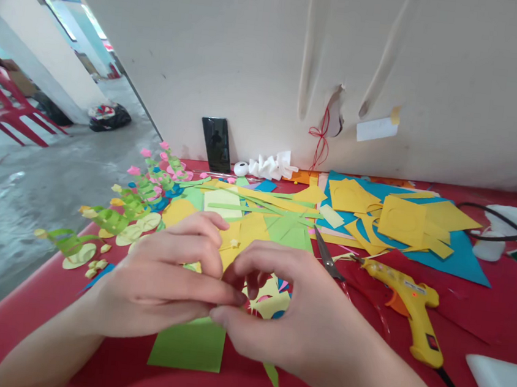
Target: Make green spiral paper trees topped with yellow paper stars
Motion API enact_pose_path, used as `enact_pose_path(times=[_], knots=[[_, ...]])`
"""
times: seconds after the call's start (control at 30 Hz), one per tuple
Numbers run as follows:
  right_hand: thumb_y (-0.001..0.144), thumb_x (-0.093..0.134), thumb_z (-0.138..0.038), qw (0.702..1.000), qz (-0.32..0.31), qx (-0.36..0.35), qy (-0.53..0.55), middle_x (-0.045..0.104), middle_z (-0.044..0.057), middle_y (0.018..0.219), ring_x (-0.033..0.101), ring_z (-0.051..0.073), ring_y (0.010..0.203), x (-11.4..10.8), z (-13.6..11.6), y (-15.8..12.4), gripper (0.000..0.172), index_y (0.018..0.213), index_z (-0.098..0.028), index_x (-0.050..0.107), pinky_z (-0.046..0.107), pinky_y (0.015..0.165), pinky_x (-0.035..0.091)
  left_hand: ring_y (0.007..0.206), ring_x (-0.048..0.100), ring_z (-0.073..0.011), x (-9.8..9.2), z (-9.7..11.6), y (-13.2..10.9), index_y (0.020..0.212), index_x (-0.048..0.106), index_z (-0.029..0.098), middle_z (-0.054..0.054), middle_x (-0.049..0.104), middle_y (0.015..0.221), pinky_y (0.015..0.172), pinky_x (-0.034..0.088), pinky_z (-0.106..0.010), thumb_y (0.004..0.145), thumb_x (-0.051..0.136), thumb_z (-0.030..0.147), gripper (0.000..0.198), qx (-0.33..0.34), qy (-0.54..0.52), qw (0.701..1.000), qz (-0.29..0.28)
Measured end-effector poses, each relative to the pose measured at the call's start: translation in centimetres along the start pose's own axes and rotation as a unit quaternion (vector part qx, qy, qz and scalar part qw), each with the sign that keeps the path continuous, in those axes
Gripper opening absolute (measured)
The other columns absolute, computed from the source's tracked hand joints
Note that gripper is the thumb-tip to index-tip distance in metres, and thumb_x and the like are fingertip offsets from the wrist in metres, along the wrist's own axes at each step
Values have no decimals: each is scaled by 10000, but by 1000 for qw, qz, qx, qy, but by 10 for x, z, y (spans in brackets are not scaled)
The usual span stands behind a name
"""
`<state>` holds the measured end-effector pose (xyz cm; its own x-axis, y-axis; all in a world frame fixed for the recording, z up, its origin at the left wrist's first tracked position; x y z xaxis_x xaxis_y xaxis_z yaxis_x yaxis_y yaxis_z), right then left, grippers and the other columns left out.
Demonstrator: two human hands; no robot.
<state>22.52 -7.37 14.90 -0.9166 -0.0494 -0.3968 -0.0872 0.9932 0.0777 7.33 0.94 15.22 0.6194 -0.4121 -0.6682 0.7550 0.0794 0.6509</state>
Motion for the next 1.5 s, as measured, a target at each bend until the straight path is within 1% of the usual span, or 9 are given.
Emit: enact_pose_path(times=[0.2,0.4,0.63,0.7,0.93,1.1,1.2,1.4,1.5], knots=[[661,672,-130,999,17,-9,36,630,-54,719,568,55,681,4,-1,1,113,694,-211,601,106,628,471,643,498,-99,0,-1,1,656,682,131,19,543,593,820,480,-301,766,690,174,118,-27,-20,998,61],[698,660,-147,998,4,1,66,595,-65,675,532,34,632,7,-2,1,89,675,-199,591,88,591,441,684,497,-112,0,0,0,612,649,123,6,528,602,832,479,-312,777,681,268,222,-56,-34,996,66],[651,585,-135,1000,-13,5,-6,583,-49,615,541,69,590,5,1,-1,72,625,-199,566,139,557,460,721,520,-133,-2,1,1,783,731,101,-36,601,668,844,468,-310,818,618,156,131,-19,-36,996,-83],[643,578,-143,1000,-20,7,-16,597,-41,619,560,88,589,5,2,-2,60,641,-203,581,158,526,463,723,524,-136,-2,1,1,800,734,88,-44,610,673,849,467,-316,821,596,128,145,-11,-44,994,-103],[695,639,-135,999,12,-14,31,627,-51,695,558,42,652,5,-3,1,76,691,-199,597,89,620,461,636,490,-106,2,-2,0,655,700,127,8,537,573,754,478,-289,762,700,248,161,-28,-21,997,65],[690,613,-130,999,16,-18,46,622,-38,705,566,58,667,8,-2,1,66,696,-195,599,111,617,467,649,482,-108,4,0,1,605,666,133,8,521,575,760,478,-292,778,671,331,263,-26,7,995,95],[700,590,-139,999,-6,1,45,594,-47,656,554,65,640,7,0,-1,71,671,-203,579,130,601,464,661,486,-112,4,1,1,658,693,131,-5,556,602,780,474,-294,798,656,304,226,-19,9,998,62],[670,574,-173,1000,-31,-2,-1,580,-48,595,569,93,602,4,3,-3,97,600,-214,521,162,562,476,707,508,-130,-1,3,0,784,722,92,-34,617,671,860,454,-328,800,621,128,109,0,-39,997,-63],[665,575,-174,1000,-19,0,-19,618,-34,623,574,96,607,5,3,-3,59,618,-208,564,165,561,479,709,501,-132,-2,3,-1,782,726,99,-27,609,654,842,460,-324,803,624,136,110,-8,-33,998,-59]])
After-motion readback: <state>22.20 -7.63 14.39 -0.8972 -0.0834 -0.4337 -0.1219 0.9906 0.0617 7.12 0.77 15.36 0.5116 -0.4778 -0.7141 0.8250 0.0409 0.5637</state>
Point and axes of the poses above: each hand's wrist, its own y-axis towards the middle knuckle, its own x-axis out of the palm, z = x × y, the point moved 1 cm from there along y, towards the middle knuckle
